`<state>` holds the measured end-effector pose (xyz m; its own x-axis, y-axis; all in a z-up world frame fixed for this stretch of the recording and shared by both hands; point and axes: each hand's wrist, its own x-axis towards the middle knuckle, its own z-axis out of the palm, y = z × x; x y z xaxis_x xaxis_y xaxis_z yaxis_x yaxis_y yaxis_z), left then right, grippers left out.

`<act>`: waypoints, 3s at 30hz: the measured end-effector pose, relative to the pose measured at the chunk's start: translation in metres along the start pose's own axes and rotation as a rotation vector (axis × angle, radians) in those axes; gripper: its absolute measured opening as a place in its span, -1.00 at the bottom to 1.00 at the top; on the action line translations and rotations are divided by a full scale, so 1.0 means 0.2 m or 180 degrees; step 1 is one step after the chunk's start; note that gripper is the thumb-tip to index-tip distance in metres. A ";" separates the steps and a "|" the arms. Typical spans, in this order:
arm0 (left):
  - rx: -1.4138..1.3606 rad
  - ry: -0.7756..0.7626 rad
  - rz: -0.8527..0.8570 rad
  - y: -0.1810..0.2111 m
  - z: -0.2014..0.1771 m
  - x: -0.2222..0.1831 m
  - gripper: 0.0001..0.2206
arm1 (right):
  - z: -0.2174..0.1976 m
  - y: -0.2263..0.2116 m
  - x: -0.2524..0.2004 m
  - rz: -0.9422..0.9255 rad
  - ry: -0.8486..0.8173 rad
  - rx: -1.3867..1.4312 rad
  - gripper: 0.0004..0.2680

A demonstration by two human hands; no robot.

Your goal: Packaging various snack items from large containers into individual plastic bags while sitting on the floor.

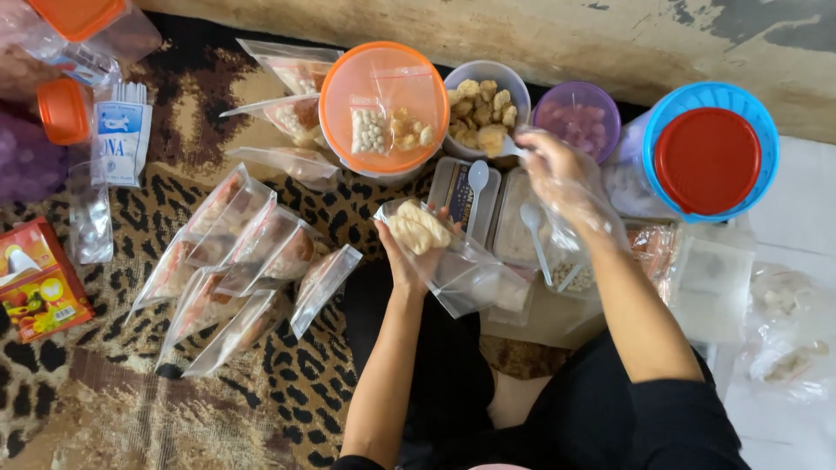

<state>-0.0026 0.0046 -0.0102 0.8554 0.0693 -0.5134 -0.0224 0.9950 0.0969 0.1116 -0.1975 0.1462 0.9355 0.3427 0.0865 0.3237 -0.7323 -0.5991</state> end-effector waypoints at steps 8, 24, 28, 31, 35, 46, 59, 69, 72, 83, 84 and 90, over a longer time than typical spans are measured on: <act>0.0331 0.0256 0.0140 -0.04 -0.14 0.02 -0.38 | -0.29 0.07 -0.65 -0.0205 0.0193 -0.0645 -0.90; 0.0175 0.0320 0.0189 -0.05 0.03 -0.23 -0.39 | -0.14 -0.40 -0.94 -0.0812 -0.0181 -0.1083 -0.96; 0.0066 0.0324 0.0142 -0.04 -0.03 -0.17 -0.37 | -0.09 -0.38 -0.92 -0.1194 -0.0146 -0.1623 -0.91; 0.0327 0.0047 -0.0120 -0.02 -0.11 -0.09 -0.20 | -0.11 -0.39 -0.89 -0.1337 -0.0342 -0.1458 -0.84; 0.0398 -0.0044 -0.0171 0.00 -0.13 -0.08 -0.15 | -0.12 -0.41 -0.86 -0.1376 -0.0417 -0.1352 -0.86; 0.0342 -0.0012 -0.0100 -0.02 -0.13 -0.10 -0.16 | -0.19 -0.50 -0.83 -0.1242 -0.0557 -0.1260 -0.90; 0.0882 0.0037 0.0047 -0.04 -0.21 -0.04 -0.26 | -0.12 -0.32 -0.86 -0.0701 0.0414 -0.0287 -0.93; 0.0374 -0.0491 -0.0130 0.04 0.01 -0.19 -0.23 | -0.50 -0.07 -0.69 0.0194 -0.1099 0.0376 -0.80; 0.0207 0.0198 -0.0016 -0.01 0.04 -0.18 -0.21 | -0.47 -0.04 -0.45 0.0336 -0.0351 0.0272 -0.78; 0.0011 0.0381 0.0088 -0.04 0.00 0.02 -0.24 | 0.48 0.51 0.61 -0.1186 0.0970 -0.3256 -0.95; -0.0055 0.0392 0.0119 -0.05 -0.01 0.04 -0.26 | 0.59 0.59 0.67 -0.1065 0.0660 -0.2986 -0.97; -0.0025 0.0457 0.0092 -0.02 0.02 0.08 -0.23 | 0.50 0.39 0.80 -0.0120 -0.0846 -0.2719 -0.94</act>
<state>0.0139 0.0013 -0.0150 0.7714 0.1069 -0.6273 -0.0505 0.9930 0.1071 0.2718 -0.1419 0.0339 0.8926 0.4227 -0.1568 0.4482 -0.8698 0.2065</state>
